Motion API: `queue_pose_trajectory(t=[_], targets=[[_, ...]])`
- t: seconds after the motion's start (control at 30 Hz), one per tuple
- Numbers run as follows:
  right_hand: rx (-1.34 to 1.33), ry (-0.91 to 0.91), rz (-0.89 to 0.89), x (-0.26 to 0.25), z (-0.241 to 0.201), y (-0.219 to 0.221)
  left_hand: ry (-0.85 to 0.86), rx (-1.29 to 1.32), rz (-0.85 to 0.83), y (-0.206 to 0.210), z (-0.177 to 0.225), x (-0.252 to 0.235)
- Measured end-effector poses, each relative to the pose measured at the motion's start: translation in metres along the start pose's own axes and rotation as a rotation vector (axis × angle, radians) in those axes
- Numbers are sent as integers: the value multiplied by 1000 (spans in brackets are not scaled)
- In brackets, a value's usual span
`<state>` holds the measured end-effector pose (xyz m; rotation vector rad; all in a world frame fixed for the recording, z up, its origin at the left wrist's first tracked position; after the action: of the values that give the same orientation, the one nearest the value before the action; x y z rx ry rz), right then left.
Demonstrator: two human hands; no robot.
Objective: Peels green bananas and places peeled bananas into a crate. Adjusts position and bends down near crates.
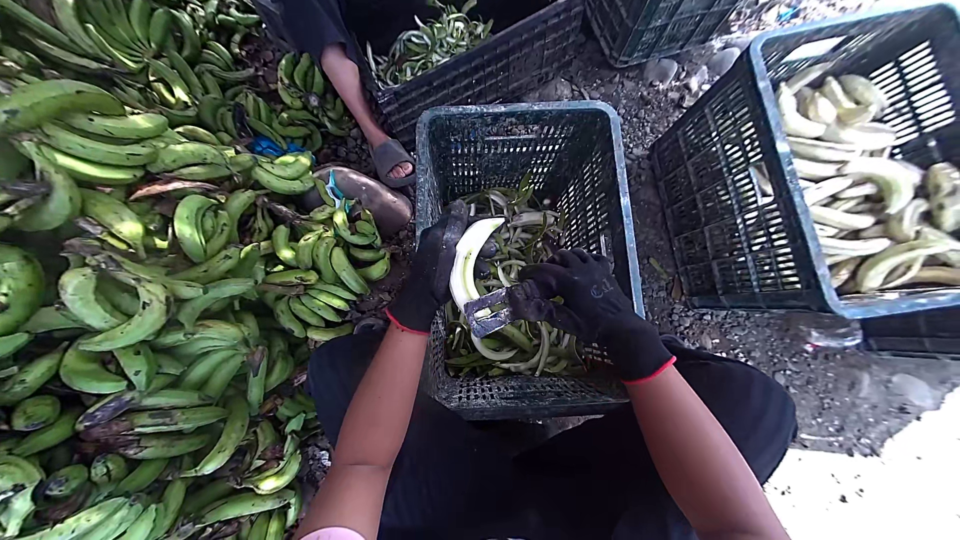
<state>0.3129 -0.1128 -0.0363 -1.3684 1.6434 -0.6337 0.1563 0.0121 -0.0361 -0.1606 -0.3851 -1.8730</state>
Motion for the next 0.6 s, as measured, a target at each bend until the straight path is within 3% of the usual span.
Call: queue_pose_trajectory(t=[0.17, 0.3, 0.37, 0.47, 0.6], targets=[[-1, 231, 99, 3, 3, 3, 97, -145, 24, 7, -7, 4], [-224, 752, 279, 5, 40, 14, 68, -55, 89, 9, -7, 6], [-437, 865, 383, 9, 55, 14, 109, -39, 62, 7, -4, 5], [-423, 744, 380, 9, 45, 0, 234, -208, 167, -1, 1, 5], [-25, 332, 69, 10, 16, -2, 417, -426, 226, -6, 13, 8]])
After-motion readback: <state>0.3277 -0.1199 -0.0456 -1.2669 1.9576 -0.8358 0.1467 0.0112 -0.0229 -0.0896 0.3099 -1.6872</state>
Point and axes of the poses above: each hand's wrist, its own x-axis away from the middle knuckle, its own y-axis out of the palm, z = x × y, the point moved 6 cm from there along -x, towards the middle knuckle, and after that the axes turned 13 degrees about z, right-handed, at the moved point
